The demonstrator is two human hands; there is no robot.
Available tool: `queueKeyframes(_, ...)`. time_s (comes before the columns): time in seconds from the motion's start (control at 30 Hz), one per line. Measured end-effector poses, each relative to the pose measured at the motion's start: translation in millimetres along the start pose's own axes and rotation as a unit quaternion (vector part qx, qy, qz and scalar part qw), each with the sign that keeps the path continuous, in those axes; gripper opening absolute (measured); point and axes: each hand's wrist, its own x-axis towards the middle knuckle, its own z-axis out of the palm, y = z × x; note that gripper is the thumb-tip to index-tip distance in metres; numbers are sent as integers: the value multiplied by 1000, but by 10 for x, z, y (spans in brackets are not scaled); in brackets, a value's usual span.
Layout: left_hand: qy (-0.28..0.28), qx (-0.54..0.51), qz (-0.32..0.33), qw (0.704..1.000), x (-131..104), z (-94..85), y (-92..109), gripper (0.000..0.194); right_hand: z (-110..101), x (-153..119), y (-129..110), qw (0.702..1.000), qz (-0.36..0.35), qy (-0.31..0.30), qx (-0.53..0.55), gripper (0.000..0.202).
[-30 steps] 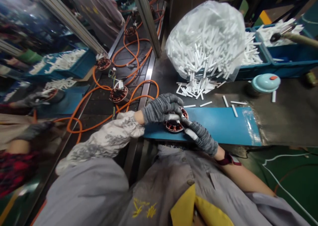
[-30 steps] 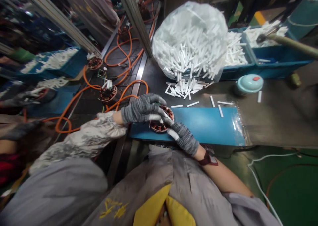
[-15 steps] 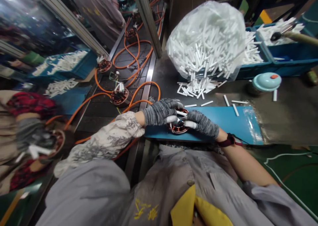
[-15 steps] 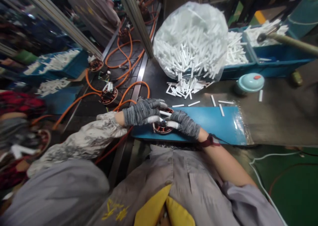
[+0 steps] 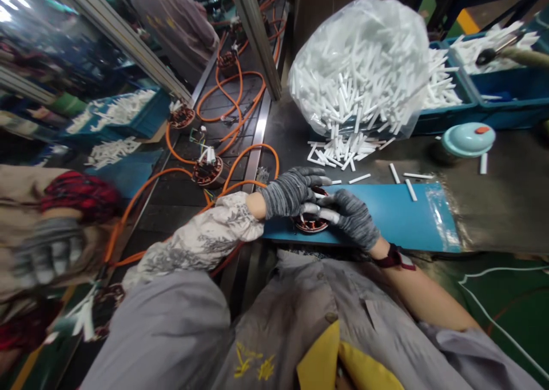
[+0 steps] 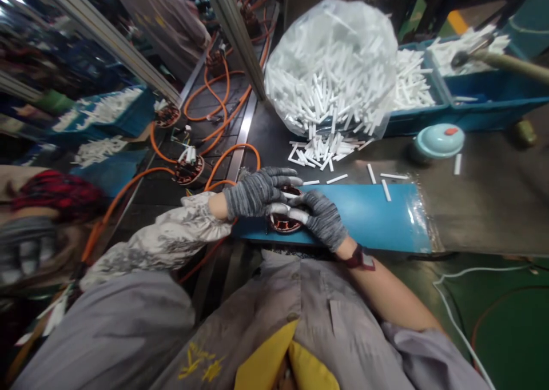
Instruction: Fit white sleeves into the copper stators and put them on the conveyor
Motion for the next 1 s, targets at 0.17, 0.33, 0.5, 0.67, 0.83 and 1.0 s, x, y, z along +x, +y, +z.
queueKeyframes(0.17, -37, 53, -17, 998, 314, 99, 198, 43, -186, -145, 78, 1000, 3, 19, -2, 42)
queueKeyframes(0.33, 39, -64, -70, 995, -55, -114, -34, 81, -227, -414, 110, 994, -81, -57, -39, 16)
queueKeyframes(0.5, -32, -161, -56, 985, -669, -4, -308, 85, 136, -395, 166, 960, -184, -109, -179, 23)
queueKeyframes(0.67, 30, 71, -201, 977, -737, 455, 41, 63, 54, -173, 189, 966, -149, -50, -204, 25)
queueKeyframes(0.83, 73, 195, -329, 921, -556, 760, 566, 67, -828, -222, 355, 902, 82, 192, -379, 40)
queueKeyframes(1.0, 92, 166, -364, 912, -415, 797, 733, 74, -1322, -267, 525, 851, 175, 213, -447, 48)
